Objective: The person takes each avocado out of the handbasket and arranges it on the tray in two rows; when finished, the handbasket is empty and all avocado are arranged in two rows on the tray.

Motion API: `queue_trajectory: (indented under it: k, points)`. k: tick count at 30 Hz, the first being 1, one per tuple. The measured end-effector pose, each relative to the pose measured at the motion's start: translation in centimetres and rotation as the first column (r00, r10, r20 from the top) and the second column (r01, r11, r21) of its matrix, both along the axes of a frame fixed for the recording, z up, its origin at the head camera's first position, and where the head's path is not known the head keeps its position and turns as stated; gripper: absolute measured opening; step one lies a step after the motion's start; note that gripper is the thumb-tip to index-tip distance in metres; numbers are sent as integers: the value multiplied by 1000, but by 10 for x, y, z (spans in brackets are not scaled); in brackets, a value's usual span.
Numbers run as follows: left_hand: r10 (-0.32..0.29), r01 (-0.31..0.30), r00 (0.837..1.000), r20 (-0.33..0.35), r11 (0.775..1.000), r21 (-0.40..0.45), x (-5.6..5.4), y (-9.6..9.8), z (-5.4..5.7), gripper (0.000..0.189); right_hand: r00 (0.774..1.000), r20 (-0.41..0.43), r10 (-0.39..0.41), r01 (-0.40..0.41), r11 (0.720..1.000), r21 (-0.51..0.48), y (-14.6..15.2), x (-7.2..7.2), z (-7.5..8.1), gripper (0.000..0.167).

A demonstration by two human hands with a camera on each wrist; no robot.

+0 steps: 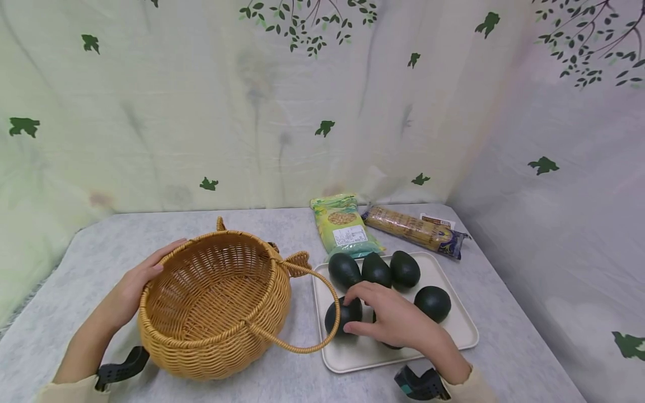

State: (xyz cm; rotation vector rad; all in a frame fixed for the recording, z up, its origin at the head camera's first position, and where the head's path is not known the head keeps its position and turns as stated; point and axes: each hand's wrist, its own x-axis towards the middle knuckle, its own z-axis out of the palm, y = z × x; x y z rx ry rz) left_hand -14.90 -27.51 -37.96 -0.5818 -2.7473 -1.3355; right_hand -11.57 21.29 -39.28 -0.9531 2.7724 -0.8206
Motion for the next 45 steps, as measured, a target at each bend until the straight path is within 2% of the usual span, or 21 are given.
queue_trajectory:
  k: [6,11,28,32,36,39,45]
  points:
    - [2,-2,1000,4,1000,2,0,-1,-1,52,999,-50,-21,24,997,79,-2,3,1,44]
    - [0,0,1000,-3,1000,1,0,-1,-1,52,998,-54,-28,32,997,66,-2,4,3,36]
    - [-1,1,1000,-10,1000,3,0,0,0,51,996,-89,-28,38,993,112,5,8,6,39]
    - [-4,4,1000,-7,1000,8,0,0,-1,51,995,-89,-48,57,993,106,8,8,9,40]
    - [-3,3,1000,-19,1000,3,0,0,-1,51,988,-112,-108,113,993,44,25,9,13,43]
    - [-2,2,1000,-28,1000,-1,0,0,-1,50,973,-152,-174,175,985,-5,48,10,15,44]
    - [-2,2,1000,-12,1000,3,-1,0,-1,51,938,-225,-263,270,963,2,98,12,9,36]
